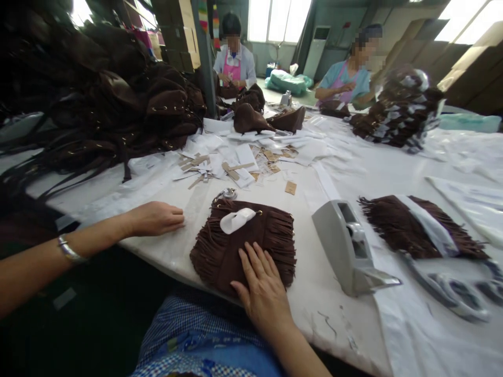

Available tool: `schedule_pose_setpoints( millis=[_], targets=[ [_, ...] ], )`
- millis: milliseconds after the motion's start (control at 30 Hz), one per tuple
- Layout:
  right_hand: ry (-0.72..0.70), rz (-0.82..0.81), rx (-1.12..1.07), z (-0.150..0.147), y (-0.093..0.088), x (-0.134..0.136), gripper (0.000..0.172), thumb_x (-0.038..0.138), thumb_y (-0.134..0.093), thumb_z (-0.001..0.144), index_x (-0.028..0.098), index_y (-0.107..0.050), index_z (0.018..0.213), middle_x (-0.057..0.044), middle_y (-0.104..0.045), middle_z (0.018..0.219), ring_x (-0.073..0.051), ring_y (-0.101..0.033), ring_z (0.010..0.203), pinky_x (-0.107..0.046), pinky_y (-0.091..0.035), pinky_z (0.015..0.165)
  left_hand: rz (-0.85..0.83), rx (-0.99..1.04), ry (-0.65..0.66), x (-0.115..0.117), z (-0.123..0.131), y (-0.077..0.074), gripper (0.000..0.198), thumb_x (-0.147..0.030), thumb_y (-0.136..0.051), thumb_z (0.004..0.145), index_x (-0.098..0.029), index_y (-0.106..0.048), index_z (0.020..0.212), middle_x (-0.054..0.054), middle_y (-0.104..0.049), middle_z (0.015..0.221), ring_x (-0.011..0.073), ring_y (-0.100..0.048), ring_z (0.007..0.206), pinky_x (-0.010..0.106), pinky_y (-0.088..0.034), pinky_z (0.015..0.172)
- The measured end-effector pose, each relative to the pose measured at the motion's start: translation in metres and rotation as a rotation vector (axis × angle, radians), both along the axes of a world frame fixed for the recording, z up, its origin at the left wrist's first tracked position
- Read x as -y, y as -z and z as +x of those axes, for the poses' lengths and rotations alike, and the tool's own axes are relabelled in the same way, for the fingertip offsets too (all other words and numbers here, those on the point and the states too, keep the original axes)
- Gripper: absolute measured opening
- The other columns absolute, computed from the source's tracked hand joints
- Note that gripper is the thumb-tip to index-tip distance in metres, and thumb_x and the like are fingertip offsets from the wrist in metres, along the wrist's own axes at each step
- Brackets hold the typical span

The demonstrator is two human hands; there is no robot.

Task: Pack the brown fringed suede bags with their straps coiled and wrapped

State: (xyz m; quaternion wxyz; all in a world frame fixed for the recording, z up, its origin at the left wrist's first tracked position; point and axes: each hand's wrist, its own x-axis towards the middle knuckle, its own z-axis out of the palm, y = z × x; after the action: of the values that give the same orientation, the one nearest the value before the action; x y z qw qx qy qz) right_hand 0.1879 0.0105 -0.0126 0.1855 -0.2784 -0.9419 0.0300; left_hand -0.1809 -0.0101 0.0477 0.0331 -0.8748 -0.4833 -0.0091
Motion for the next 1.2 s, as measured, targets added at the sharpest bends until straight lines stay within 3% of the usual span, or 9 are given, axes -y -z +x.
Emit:
schedule_pose_setpoints(
  millis=[67,133,267,433,600,733,833,1033,1200],
  targets=[
    [0.009,0.018,-0.006,-0.001,0.001,0.0,0.062,0.035,-0.05,0.097,0.017,-0.031,0.153,-0.008,-0.035,0.156,-0.028,-0.028,0.146,-0.05,-0.037,0.114,0.055,0.053,-0.019,-0.005,0.02,-0.01,0.022,-0.033,-0.047,0.097,-0.019,-0.065,0.095,0.006,-0.068,0.093,0.018,-0.063,0.082,0.029,-0.048,0.074],
    [0.009,0.038,-0.007,-0.001,0.002,0.0,0.061,0.034,-0.05,0.097,0.017,-0.03,0.153,-0.008,-0.037,0.155,-0.028,-0.03,0.145,-0.05,-0.038,0.113,0.097,0.166,0.108,-0.014,0.053,-0.012,0.028,-0.033,-0.049,0.096,-0.02,-0.06,0.119,0.009,-0.065,0.12,0.0217,-0.06,0.108,0.034,-0.047,0.095],
    [-0.004,0.078,0.029,-0.001,0.004,-0.001,0.06,0.035,-0.05,0.097,0.016,-0.032,0.152,-0.008,-0.038,0.155,-0.029,-0.031,0.145,-0.05,-0.041,0.111,0.117,0.174,0.347,-0.039,0.096,0.006,0.031,-0.025,-0.054,0.091,-0.02,-0.06,0.12,0.011,-0.065,0.12,0.0256,-0.056,0.116,0.038,-0.044,0.103],
    [0.011,0.081,0.051,0.001,0.006,-0.001,0.06,0.035,-0.049,0.097,0.018,-0.031,0.152,-0.008,-0.04,0.154,-0.029,-0.034,0.143,-0.05,-0.042,0.109,0.039,0.086,0.289,-0.043,0.05,0.027,0.021,-0.014,-0.057,0.082,-0.019,-0.062,0.102,0.009,-0.065,0.106,0.0222,-0.061,0.095,0.03,-0.051,0.082],
    [0.012,0.061,0.024,0.0,0.006,0.0,0.062,0.032,-0.05,0.097,0.019,-0.028,0.154,-0.007,-0.041,0.153,-0.03,-0.035,0.142,-0.051,-0.043,0.109,-0.004,0.075,0.158,-0.035,-0.002,0.012,0.013,-0.011,-0.055,0.079,-0.022,-0.062,0.078,0.001,-0.066,0.085,0.0154,-0.062,0.07,0.025,-0.05,0.064],
    [0.009,0.048,0.01,-0.001,0.005,-0.001,0.064,0.031,-0.051,0.096,0.021,-0.027,0.154,-0.006,-0.039,0.154,-0.03,-0.035,0.142,-0.05,-0.044,0.109,0.097,0.204,0.015,-0.052,0.021,0.001,0.024,-0.014,-0.048,0.09,-0.022,-0.065,0.105,0.004,-0.067,0.118,0.0173,-0.065,0.1,0.027,-0.052,0.084],
    [0.013,0.054,0.019,-0.001,0.006,-0.002,0.064,0.03,-0.051,0.095,0.021,-0.028,0.154,-0.006,-0.038,0.155,-0.03,-0.035,0.143,-0.05,-0.044,0.108,0.186,0.319,0.06,-0.072,0.054,0.009,0.035,-0.023,-0.049,0.096,-0.024,-0.055,0.131,0.007,-0.057,0.139,0.0194,-0.056,0.124,0.032,-0.045,0.104],
    [0.026,0.04,0.048,0.0,0.004,0.0,0.062,0.03,-0.052,0.095,0.019,-0.031,0.152,-0.005,-0.035,0.156,-0.028,-0.033,0.144,-0.049,-0.043,0.111,0.325,0.144,0.084,-0.075,0.064,0.035,0.029,-0.013,-0.046,0.096,-0.02,-0.063,0.119,0.009,-0.068,0.121,0.0193,-0.067,0.105,0.029,-0.055,0.087],
    [0.035,-0.022,0.062,-0.002,-0.004,0.002,0.059,0.031,-0.052,0.095,0.017,-0.035,0.151,-0.006,-0.033,0.157,-0.028,-0.029,0.146,-0.051,-0.039,0.114,0.243,0.049,-0.251,-0.048,0.04,0.014,0.023,-0.022,-0.051,0.094,-0.023,-0.065,0.111,0.005,-0.073,0.103,0.0199,-0.071,0.077,0.026,-0.053,0.057]
  ],
)
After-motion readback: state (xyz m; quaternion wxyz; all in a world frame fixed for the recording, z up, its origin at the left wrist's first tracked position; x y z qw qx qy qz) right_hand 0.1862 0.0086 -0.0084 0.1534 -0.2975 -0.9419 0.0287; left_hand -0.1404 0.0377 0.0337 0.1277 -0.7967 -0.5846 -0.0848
